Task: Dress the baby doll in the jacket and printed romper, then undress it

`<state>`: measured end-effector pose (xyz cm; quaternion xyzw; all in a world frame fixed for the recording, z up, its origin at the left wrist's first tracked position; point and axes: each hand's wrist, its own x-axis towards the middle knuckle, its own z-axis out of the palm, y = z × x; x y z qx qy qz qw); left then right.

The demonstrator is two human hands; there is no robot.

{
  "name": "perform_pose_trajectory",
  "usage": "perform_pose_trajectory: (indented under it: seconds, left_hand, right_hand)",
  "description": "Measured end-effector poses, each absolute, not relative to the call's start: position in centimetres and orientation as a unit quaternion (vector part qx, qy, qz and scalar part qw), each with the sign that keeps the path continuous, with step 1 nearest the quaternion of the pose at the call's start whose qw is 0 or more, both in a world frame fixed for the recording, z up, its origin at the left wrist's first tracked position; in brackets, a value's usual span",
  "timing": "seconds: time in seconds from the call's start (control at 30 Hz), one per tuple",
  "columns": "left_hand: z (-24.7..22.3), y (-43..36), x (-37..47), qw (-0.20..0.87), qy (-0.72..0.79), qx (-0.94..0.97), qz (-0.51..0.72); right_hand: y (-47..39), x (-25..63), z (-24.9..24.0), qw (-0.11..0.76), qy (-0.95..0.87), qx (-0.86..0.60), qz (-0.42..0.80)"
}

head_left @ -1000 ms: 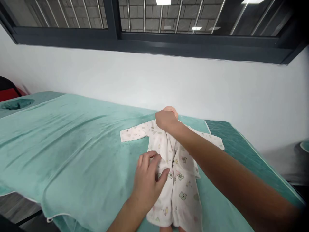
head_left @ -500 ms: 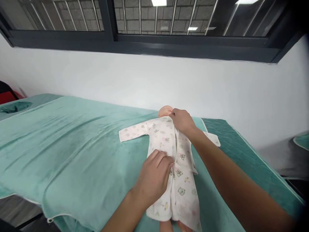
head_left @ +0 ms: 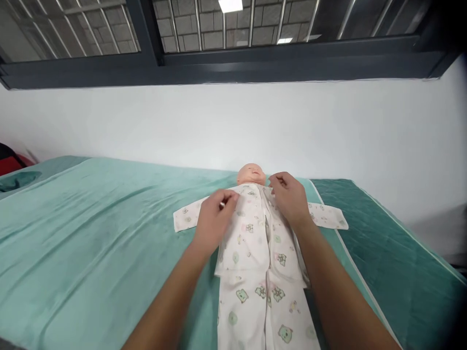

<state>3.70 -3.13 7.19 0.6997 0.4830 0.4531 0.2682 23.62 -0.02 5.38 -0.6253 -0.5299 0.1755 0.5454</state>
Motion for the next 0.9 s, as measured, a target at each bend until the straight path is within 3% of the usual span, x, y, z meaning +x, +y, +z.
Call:
perform_pose_trajectory:
  seconds: [0.23,0.47,0.67,0.9]
  left_hand:
    - [6.7,4.2,9.2,0.207,0.527,0.761,0.316]
    - [5.3,3.8,9.8,0.197,0.518,0.751,0.359]
    - [4.9,4.2,9.4,0.234,0.497,0.749,0.370]
    - [5.5,4.1,9.3,0.350,0.480,0.683,0.426]
  right_hand:
    - [0.1,23.7,5.2,0.421,-0.577,-0.677,0.180]
    - [-0.3,24.3,5.5,0.336,-0.580,-0.717,0.192]
    - [0.2,24.9,5.8,0.423,-0.531,-0.655,0.332]
    - [0.6,23.8,4.8,0.520,-0.501,-0.582,0.373]
